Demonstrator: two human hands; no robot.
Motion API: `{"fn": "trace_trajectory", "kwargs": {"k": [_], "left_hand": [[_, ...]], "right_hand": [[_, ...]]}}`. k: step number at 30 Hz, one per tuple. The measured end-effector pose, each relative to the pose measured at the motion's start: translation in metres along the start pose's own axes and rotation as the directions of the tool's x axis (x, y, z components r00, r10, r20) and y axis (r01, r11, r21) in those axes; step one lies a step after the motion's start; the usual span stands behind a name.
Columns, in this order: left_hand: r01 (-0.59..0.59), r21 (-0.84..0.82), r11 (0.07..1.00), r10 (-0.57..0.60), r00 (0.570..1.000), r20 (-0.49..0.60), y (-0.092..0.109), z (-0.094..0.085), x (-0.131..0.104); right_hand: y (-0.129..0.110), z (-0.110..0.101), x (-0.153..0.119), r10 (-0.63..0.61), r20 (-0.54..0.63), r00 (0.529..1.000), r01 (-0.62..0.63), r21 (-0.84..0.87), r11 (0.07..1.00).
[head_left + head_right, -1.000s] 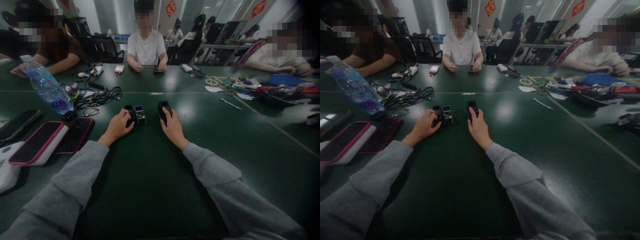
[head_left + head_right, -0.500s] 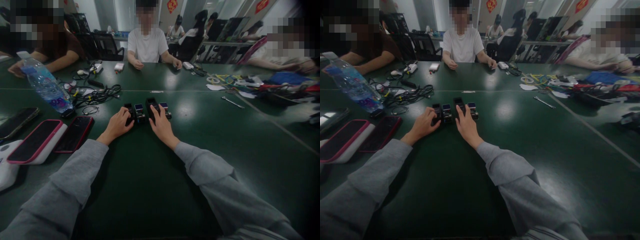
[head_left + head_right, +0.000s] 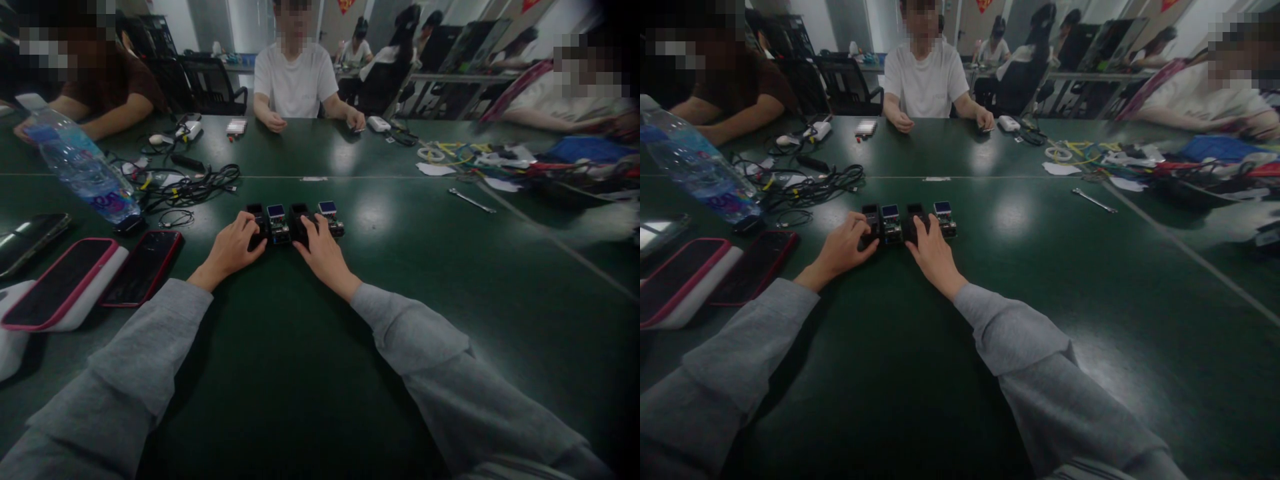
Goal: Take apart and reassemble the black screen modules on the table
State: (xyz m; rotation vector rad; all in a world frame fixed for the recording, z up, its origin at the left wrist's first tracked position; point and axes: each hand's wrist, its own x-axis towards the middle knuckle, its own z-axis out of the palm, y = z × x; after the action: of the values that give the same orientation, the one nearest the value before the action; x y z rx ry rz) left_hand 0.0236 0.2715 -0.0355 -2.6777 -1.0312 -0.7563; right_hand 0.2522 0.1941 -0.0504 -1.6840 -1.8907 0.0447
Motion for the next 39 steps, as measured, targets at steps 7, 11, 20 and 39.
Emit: {"fn": "trace_trajectory", "kwargs": {"k": [7,11,20,39], "left_hand": [[-0.03,-0.04,0.999,0.03,0.999,0.015,-0.0014,0.0026,0.0002],[-0.057,-0.09,0.994,0.06,0.998,0.024,-0.0027,0.0036,0.0003],[-0.062,-0.062,0.996,0.062,0.998,0.005,-0.0049,0.0032,-0.0001],[-0.013,-0.022,1.0,0.012,0.999,-0.035,-0.0018,0.0024,-0.001]], "right_hand": [[0.0011,0.0005,0.0008,-0.081,0.025,0.996,0.08,0.035,0.996],[0.003,0.0019,0.0008,-0.104,0.055,0.993,0.101,0.058,0.993],[0.005,0.0015,0.0013,-0.123,0.059,0.991,0.117,0.085,0.989],[-0.0027,-0.0062,-0.0014,-0.116,0.053,0.992,0.112,0.061,0.992]]}}
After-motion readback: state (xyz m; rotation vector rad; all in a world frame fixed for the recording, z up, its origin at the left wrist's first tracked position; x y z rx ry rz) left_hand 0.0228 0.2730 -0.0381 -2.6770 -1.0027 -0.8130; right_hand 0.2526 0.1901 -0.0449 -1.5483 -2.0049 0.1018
